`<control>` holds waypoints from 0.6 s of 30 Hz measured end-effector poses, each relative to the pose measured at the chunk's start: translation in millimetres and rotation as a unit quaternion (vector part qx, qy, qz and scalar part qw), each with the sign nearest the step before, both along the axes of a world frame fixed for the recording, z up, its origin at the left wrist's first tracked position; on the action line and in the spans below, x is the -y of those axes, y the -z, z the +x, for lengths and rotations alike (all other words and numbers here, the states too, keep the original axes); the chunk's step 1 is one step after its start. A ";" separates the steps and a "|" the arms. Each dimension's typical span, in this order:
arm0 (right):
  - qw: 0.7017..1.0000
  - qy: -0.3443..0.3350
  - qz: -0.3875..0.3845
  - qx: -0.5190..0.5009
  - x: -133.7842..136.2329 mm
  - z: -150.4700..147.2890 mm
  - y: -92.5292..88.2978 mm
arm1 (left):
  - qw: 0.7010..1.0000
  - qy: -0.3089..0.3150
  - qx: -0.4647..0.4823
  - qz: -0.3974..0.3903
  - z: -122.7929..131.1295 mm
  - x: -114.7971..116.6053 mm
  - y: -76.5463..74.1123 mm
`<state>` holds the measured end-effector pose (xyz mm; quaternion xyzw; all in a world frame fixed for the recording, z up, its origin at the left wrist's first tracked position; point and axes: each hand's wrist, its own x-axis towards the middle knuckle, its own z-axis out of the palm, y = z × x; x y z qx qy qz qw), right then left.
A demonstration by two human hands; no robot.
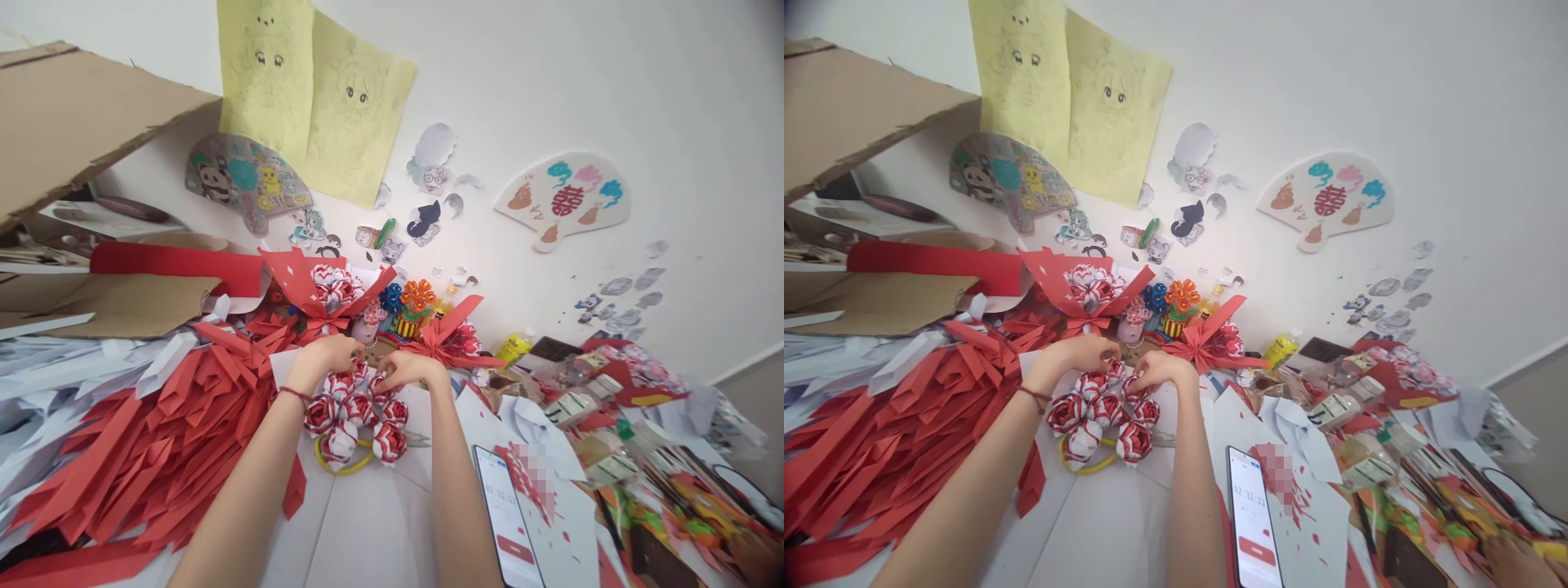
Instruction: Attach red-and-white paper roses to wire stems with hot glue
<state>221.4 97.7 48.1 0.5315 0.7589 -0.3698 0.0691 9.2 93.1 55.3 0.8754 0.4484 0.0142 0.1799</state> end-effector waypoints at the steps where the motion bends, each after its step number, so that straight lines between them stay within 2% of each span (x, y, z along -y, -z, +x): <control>1: 1.000 0.002 -0.001 0.003 0.3 1.7 -0.9 | 1.000 0.006 -0.002 -0.001 0.3 0.8 -1.5; 7: 1.000 0.000 -0.012 0.012 3.1 2.0 -3.8 | 1.000 0.024 -0.004 -0.004 1.2 2.9 -3.5; 12: 1.000 0.011 0.008 0.020 8.5 0.6 -10.4 | 1.000 0.007 -0.005 -0.007 -2.6 -1.9 -0.1; 14: 0.998 0.025 0.055 0.034 17.4 5.5 -23.9 | 1.000 -0.005 -0.006 -0.004 -5.6 -2.0 -2.8; 18: 0.980 0.084 0.176 0.048 51.4 22.2 -65.6 | 1.000 -0.028 -0.011 0.003 -15.7 2.2 -14.0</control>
